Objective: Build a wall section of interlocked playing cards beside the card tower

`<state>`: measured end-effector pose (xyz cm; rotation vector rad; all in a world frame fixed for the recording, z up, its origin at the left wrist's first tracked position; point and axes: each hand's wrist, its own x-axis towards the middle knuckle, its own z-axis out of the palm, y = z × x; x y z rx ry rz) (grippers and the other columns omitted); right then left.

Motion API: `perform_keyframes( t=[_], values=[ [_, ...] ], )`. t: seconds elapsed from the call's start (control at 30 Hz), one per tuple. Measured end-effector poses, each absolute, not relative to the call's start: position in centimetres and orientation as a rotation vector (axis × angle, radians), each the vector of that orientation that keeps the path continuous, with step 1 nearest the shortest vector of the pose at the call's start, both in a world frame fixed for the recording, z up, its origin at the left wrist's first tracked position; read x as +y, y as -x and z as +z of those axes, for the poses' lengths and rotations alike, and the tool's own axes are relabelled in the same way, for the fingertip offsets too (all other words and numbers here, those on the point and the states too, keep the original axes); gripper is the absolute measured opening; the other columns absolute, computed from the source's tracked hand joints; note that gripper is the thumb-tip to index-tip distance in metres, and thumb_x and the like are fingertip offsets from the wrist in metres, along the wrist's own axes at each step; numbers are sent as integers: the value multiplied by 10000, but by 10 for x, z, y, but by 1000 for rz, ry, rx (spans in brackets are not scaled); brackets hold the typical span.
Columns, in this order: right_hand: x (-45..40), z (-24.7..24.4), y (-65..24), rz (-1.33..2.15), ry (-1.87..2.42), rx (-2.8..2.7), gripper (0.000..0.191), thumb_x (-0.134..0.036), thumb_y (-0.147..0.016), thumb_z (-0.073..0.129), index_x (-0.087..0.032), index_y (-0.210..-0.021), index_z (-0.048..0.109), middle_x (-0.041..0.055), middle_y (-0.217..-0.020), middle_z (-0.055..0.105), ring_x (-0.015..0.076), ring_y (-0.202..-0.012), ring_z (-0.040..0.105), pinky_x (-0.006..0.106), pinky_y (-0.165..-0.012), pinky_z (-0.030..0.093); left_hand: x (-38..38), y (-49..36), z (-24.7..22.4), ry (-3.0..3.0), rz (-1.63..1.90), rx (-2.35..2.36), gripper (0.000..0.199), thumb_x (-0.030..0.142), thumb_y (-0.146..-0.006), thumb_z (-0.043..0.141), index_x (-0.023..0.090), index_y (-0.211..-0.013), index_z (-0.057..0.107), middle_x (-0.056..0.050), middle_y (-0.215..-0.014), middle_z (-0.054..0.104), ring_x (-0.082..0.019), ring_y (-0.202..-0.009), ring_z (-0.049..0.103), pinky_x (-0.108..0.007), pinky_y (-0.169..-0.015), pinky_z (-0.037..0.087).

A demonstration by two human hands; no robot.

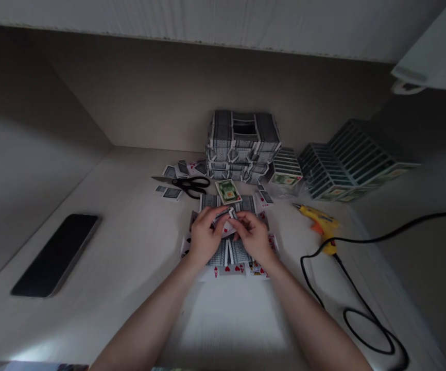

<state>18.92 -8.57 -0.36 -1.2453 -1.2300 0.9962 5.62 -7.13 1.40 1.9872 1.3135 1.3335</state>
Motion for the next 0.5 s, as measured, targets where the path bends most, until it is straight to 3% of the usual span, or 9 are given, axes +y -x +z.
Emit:
perform_keyframes(
  t=[0.27, 0.5],
  values=[
    [-83, -7, -187, 992, 1246, -1078, 222, -349, -691, 652, -189, -838, 604, 5, -688, 652, 101, -424, 533, 222, -388, 459, -71, -54, 9, -2111, 1287, 1377, 217, 265, -860, 486, 200, -1027, 608, -48, -964, 685, -161, -877, 636, -295, -779, 496],
    [-83, -5, -188, 893, 1291, -1072, 204, -335, -679, 665, -178, -804, 626, -9, -624, 637, 100, -433, 523, 214, -397, 450, -73, -53, 9, -1993, 1226, 1493, 259, 263, -904, 373, 179, -902, 618, -37, -815, 694, -139, -709, 638, -238, -611, 474]
  ],
)
